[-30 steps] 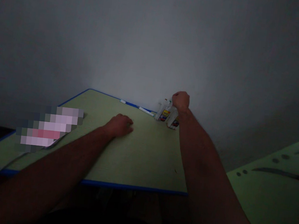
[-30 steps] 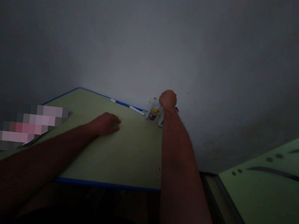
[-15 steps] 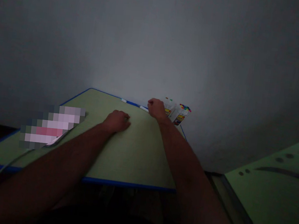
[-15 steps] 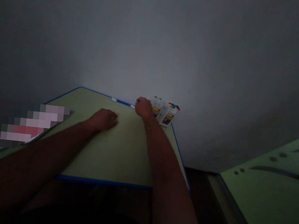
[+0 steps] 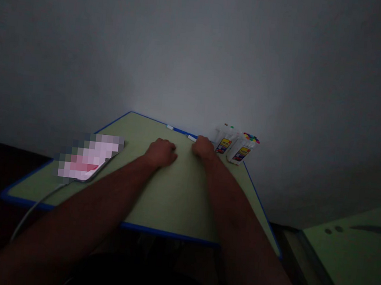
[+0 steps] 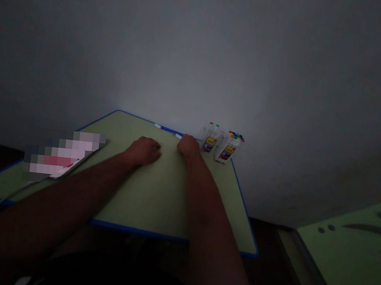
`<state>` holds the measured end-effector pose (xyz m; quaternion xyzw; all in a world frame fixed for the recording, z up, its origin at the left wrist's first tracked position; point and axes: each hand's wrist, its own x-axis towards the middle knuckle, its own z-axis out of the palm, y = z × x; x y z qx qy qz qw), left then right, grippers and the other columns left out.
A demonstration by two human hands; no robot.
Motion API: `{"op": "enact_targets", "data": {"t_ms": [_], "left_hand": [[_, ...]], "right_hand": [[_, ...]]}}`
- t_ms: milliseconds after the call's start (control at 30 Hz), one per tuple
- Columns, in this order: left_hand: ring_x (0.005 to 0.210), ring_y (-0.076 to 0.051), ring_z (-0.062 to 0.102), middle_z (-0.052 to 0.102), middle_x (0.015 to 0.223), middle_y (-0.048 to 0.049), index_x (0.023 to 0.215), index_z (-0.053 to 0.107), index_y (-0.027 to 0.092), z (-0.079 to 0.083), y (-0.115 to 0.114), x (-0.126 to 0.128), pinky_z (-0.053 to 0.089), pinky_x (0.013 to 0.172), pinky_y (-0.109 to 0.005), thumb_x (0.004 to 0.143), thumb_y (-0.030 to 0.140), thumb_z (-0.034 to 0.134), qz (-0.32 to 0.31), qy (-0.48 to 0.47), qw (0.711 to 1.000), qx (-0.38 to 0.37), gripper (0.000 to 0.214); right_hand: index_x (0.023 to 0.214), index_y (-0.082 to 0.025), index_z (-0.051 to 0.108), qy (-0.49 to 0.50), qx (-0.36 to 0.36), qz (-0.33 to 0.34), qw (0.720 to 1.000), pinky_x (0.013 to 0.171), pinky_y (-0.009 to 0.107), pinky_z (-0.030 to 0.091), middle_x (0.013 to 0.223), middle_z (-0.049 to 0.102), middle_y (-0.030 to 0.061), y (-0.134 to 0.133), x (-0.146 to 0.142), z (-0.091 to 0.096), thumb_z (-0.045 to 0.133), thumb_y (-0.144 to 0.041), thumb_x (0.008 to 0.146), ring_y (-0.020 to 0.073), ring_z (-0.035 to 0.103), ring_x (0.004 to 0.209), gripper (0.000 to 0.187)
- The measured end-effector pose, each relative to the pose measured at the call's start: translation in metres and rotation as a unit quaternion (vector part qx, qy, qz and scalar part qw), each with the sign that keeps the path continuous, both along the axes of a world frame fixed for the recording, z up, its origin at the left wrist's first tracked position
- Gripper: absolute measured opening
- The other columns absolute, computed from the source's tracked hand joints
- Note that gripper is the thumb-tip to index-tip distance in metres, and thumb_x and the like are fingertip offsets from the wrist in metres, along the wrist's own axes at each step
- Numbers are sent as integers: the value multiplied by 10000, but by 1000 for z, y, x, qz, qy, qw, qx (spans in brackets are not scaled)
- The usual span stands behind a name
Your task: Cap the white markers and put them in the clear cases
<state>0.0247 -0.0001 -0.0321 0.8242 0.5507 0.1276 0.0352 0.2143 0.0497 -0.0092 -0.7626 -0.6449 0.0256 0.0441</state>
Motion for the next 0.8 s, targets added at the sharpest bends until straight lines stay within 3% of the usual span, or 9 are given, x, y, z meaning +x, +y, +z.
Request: {"op": "enact_targets", "data": {"t_ms": [300, 467, 567, 667, 733, 800], "left_hand": [[1191, -342, 628, 723, 1267, -117, 1189, 753, 232, -4, 3, -1, 517, 967, -429, 877, 483, 496, -6, 12, 1000, 14, 476], [1232, -327, 616, 717, 1301, -90, 1251, 732, 253, -5, 6, -2, 497, 1014, -414, 881, 513, 492, 1, 11, 1000, 10, 512], [1222, -317, 628, 726, 1292, -68, 1238, 741, 271, -6, 8, -3, 492, 1027, -406, 872, 521, 506, 4, 7, 1000, 4, 502], [1221, -309, 635, 722, 1305, -70, 1236, 743, 248, -7, 10, -5, 481, 1048, -387, 873, 515, 501, -4, 15, 1000, 7, 511], [1218, -308, 640, 719, 1309, -79, 1242, 740, 234, -5, 12, -5, 476, 1053, -380, 873, 515, 497, -7, 26, 1000, 11, 523], [1195, -313, 653, 727, 1286, -84, 1228, 745, 238, -1, 15, -4, 490, 1027, -378, 862, 519, 506, -2, 41, 999, 8, 520]], "right_hand": [[1086, -107, 771, -7, 21, 25, 999, 880, 393, 566, 1129, 749, 221, -33, 1, 2, 629, -151, 854, 329, 728, 1056, 275], [972, -149, 806, 146, 46, 47, 987, 814, 277, 542, 1010, 785, 112, -54, 15, 2, 693, -208, 829, 228, 737, 942, 192], [914, -159, 794, 331, 39, 25, 943, 666, 212, 517, 864, 776, 42, -64, 22, -3, 677, -197, 841, 150, 707, 754, 143], [824, -159, 753, 500, 23, 4, 866, 572, 196, 485, 739, 734, 7, -72, 24, -7, 639, -168, 862, 108, 630, 599, 121], [789, -157, 721, 576, 18, -7, 817, 556, 194, 475, 681, 703, -8, -76, 25, -8, 637, -142, 862, 93, 590, 550, 112], [783, -153, 698, 616, 10, -11, 787, 542, 192, 461, 640, 673, -20, -79, 25, -7, 644, -124, 862, 85, 565, 523, 101]]}}
